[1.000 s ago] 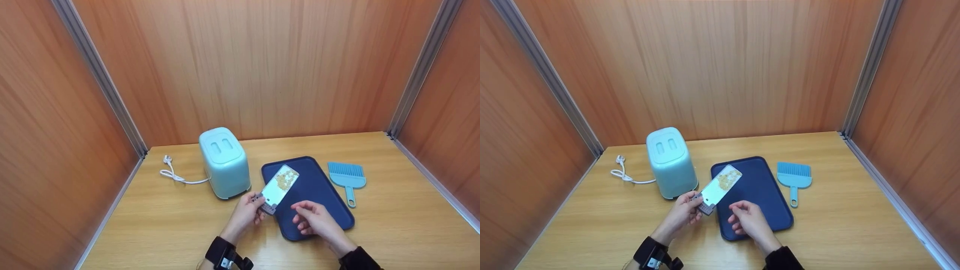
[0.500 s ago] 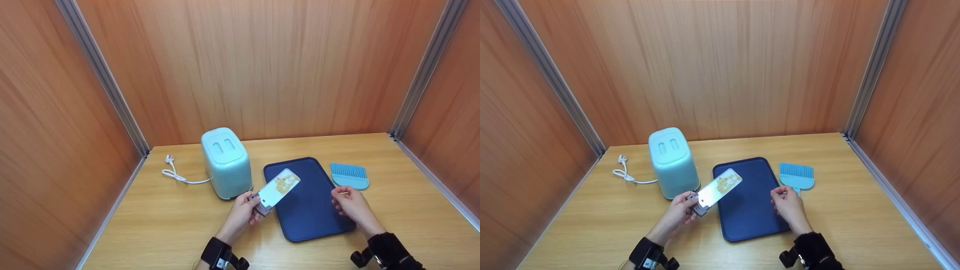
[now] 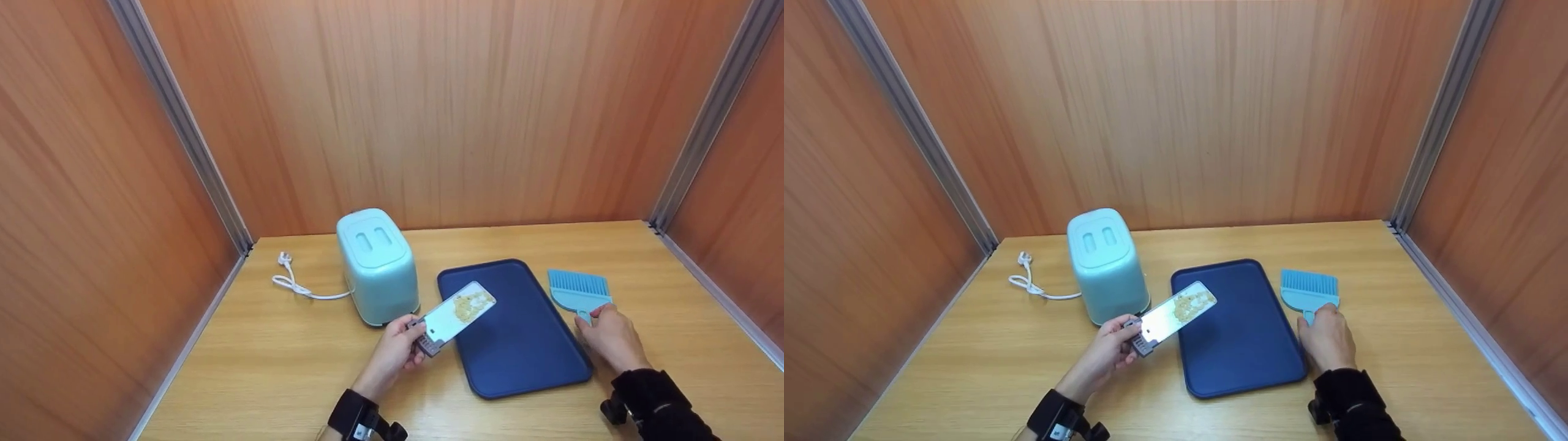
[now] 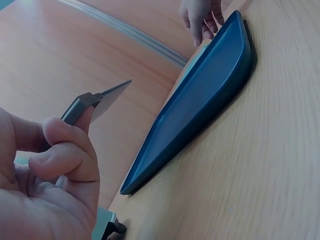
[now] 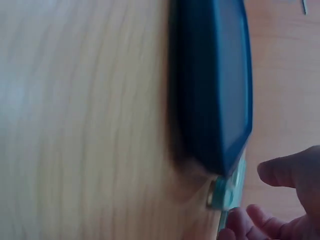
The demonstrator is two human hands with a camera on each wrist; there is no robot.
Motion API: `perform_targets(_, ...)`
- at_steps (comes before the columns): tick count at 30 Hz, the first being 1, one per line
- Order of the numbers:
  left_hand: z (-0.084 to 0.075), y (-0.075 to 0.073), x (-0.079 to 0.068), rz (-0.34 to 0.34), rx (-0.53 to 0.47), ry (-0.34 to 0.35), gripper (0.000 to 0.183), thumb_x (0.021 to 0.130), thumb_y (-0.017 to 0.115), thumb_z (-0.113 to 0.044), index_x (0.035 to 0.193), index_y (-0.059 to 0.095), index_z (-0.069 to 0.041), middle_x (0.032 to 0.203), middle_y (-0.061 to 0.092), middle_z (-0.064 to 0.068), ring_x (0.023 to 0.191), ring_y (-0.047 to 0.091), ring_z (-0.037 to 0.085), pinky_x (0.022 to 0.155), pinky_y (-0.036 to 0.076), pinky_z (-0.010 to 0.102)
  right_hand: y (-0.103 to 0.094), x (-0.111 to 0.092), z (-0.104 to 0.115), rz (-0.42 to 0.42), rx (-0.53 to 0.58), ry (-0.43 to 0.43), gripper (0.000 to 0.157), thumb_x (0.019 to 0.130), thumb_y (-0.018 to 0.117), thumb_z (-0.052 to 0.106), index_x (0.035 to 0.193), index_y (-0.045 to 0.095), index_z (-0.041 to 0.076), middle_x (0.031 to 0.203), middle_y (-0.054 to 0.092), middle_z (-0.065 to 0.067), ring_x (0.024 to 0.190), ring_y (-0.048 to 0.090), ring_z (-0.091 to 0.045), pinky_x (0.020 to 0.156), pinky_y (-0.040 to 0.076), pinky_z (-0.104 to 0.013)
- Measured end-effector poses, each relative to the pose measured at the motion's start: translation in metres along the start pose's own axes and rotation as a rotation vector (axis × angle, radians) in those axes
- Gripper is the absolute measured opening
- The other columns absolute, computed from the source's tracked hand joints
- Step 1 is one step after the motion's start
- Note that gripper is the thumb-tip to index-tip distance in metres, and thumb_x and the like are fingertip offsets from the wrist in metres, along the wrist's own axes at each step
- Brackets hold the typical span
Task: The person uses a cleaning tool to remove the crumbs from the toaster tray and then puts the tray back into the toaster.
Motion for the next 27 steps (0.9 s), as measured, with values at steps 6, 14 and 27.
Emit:
perform_targets(6,0.001,-0.004,-0.001,-0.016,-0.008,-0.003,0.021,0.113,0.049,-0.018,0.124,0.059,-0.003,0.099,0.071,0.008,0.06,0.052,0.007,0.049,0.037,0.016,0.004,0.005,-0.012,0.055,-0.093,0.028,0.061,0.103,0.066,0.039,0.116,0.05,-0.019,0.09,0.055,-0.021,0.082,0.058,-0.034,0.067,0.047,-0.039)
perform_targets(14,0.0,-0.002,-0.001,-0.009,-0.004,0.011,0.018,0.112,0.051,-0.018,0.119,0.059,-0.003,0.091,0.068,0.006,0.057,0.051,0.007,0.048,0.037,0.016,-0.004,0.003,-0.011,0.013,-0.149,0.011,0.037,0.098,0.063,0.031,0.086,0.055,-0.003,0.076,0.05,-0.01,0.072,0.055,-0.029,0.06,0.043,-0.038)
perform_targets(27,0.002,0.0,0.003,0.009,-0.011,-0.017,0.019,0.113,0.048,-0.018,0.121,0.059,-0.005,0.099,0.07,0.008,0.061,0.052,0.008,0.05,0.039,0.017,0.002,0.007,-0.037,0.174,-0.005,0.098,0.061,0.102,0.048,0.04,0.121,0.046,-0.018,0.103,0.052,-0.025,0.096,0.053,-0.038,0.083,0.049,-0.045)
Point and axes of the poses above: each hand's wrist, its own x-axis towards the middle knuckle, its own y-axis out of the palm, z = x × y, the point moved 9 cm from there along x, towards the middle knuckle
